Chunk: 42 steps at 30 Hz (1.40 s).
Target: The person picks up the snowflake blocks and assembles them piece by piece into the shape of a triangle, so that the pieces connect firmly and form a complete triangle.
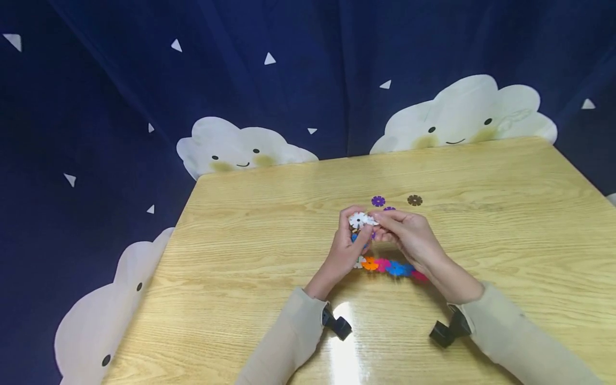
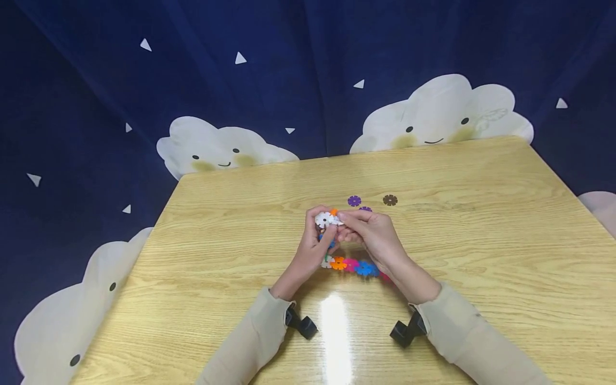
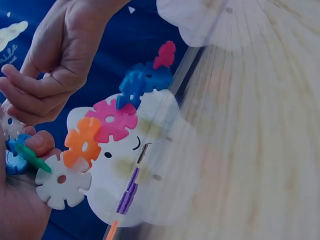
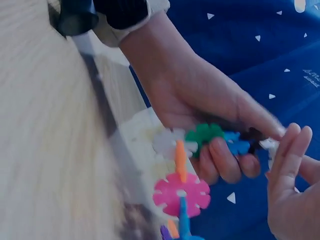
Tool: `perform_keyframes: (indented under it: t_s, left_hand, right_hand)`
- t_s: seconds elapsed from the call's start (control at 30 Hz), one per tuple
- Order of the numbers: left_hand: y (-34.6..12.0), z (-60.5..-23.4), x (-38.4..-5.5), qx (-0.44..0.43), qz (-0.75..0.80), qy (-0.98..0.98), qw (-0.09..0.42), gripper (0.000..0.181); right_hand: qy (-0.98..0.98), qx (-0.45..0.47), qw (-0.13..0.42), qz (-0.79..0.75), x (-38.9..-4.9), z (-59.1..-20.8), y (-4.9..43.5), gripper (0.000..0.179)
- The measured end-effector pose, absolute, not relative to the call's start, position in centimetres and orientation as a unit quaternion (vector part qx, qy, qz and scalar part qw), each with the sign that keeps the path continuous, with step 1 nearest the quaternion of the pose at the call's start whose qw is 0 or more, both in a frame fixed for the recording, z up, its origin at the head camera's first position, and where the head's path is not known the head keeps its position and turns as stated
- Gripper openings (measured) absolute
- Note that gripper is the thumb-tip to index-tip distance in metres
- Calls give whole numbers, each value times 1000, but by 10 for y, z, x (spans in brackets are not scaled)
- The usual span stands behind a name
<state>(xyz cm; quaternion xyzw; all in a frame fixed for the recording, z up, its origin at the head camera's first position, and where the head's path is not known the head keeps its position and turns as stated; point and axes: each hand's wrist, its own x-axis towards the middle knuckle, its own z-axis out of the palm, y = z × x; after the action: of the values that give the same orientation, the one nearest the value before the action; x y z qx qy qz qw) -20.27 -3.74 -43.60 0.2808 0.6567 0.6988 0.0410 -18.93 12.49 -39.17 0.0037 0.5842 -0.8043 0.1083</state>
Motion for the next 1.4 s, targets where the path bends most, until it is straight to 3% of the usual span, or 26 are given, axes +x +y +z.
perform_keyframes:
  t_s: [0.13,0.3,0.43,0.63,0.8,1.13,1.4]
  left_hand:
    - [-38,-436,-204,274,700,659,38,34]
    - [-40,-437,-205,273,703,655,40,34]
    - [-41,-437,-206,271,708,650,42,33]
    - [-41,-439,-206,274,716,641,40,30]
    - [-42,-439,-206,273,714,643,43,29]
    - [-43,-439,-207,281,708,647,40,34]
    - [-43,-439,-207,271,711,648,41,32]
  right_hand:
    - [629,-7,95,-771,-202,-394,140,19]
    - [737,15,6,-675,-221,-407,172,32]
    - [812,29,-31,-582,-234,-418,192,44]
    - [907,13,-87,-411,-255,-434,208,40]
    - [941,-21,-64,-332,-271,-444,212,49]
    - [934,-23,-32,-354,-272,-447,210,35]
    - [890,-39,-76,-449,-248,-443,203,29]
